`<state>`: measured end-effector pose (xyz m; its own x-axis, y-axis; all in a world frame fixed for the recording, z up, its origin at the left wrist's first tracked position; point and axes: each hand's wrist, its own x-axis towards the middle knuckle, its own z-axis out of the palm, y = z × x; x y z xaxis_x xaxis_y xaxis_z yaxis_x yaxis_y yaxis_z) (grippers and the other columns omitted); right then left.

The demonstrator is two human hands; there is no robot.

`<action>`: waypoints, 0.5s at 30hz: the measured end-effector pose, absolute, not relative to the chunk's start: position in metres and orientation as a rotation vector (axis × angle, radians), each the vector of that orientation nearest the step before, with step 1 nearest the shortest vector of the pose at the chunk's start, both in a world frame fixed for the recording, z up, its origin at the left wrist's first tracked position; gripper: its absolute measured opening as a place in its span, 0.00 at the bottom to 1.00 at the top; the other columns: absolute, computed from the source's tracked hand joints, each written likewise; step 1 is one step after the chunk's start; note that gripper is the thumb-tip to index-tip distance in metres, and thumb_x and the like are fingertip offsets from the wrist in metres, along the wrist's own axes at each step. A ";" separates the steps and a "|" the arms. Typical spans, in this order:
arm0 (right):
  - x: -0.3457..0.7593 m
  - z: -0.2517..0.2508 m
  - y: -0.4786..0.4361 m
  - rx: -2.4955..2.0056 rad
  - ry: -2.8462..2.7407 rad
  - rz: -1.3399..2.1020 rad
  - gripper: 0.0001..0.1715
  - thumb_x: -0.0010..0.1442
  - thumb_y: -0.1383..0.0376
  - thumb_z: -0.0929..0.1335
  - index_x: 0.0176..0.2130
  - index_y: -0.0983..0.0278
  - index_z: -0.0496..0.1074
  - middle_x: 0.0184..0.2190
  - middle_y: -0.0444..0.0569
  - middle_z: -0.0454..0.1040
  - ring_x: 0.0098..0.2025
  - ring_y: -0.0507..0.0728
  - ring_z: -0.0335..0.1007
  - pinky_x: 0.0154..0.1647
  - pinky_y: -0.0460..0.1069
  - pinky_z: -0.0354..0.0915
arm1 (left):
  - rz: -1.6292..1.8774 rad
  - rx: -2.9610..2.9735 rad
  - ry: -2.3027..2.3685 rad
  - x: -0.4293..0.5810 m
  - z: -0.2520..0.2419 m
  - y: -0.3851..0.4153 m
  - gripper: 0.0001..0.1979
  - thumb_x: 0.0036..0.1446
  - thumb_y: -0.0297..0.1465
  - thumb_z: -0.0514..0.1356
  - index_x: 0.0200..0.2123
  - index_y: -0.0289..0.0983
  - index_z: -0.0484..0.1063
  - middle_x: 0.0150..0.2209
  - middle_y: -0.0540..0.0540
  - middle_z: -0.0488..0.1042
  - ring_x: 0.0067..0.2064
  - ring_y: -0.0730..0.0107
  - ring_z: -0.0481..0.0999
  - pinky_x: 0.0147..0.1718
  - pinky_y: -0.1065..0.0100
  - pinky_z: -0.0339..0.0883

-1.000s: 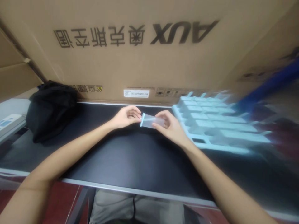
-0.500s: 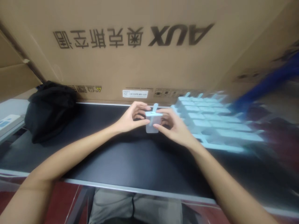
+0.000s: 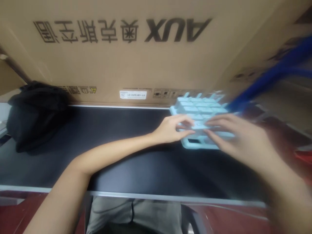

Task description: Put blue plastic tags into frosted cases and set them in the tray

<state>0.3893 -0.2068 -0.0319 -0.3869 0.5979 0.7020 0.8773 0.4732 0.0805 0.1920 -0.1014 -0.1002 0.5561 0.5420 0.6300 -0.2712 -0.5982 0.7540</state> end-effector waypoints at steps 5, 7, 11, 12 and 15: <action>0.406 -0.041 -0.217 -1.243 -2.121 -0.754 0.11 0.71 0.61 0.66 0.40 0.63 0.75 0.38 0.51 0.81 0.38 0.59 0.81 0.35 0.49 0.72 | 1.118 1.926 0.230 0.222 -0.115 -0.105 0.11 0.62 0.35 0.69 0.43 0.34 0.78 0.45 0.43 0.79 0.46 0.68 0.81 0.49 0.63 0.81; 0.407 -0.045 -0.219 -1.242 -2.107 -0.790 0.11 0.71 0.61 0.66 0.40 0.63 0.75 0.38 0.51 0.82 0.38 0.58 0.82 0.36 0.49 0.73 | 1.140 1.932 0.211 0.226 -0.118 -0.105 0.12 0.62 0.36 0.68 0.43 0.34 0.78 0.44 0.43 0.80 0.45 0.68 0.81 0.49 0.63 0.81; 0.405 -0.049 -0.220 -1.269 -2.082 -0.840 0.11 0.72 0.61 0.66 0.41 0.64 0.76 0.39 0.52 0.83 0.38 0.59 0.82 0.34 0.50 0.71 | 1.151 1.977 0.222 0.223 -0.121 -0.105 0.12 0.64 0.37 0.67 0.45 0.34 0.79 0.45 0.43 0.81 0.46 0.69 0.82 0.51 0.64 0.80; 0.405 -0.050 -0.219 -1.264 -2.089 -0.842 0.11 0.71 0.62 0.66 0.41 0.64 0.76 0.39 0.52 0.83 0.38 0.60 0.82 0.33 0.50 0.71 | 1.143 1.995 0.240 0.221 -0.121 -0.106 0.12 0.64 0.37 0.67 0.45 0.34 0.79 0.45 0.43 0.81 0.46 0.69 0.82 0.52 0.64 0.80; 0.405 -0.054 -0.218 -1.232 -2.105 -0.844 0.10 0.71 0.63 0.66 0.40 0.64 0.76 0.38 0.53 0.83 0.38 0.61 0.82 0.36 0.52 0.72 | 1.125 2.052 0.286 0.216 -0.121 -0.107 0.12 0.65 0.36 0.67 0.46 0.35 0.79 0.46 0.44 0.81 0.46 0.69 0.82 0.54 0.65 0.78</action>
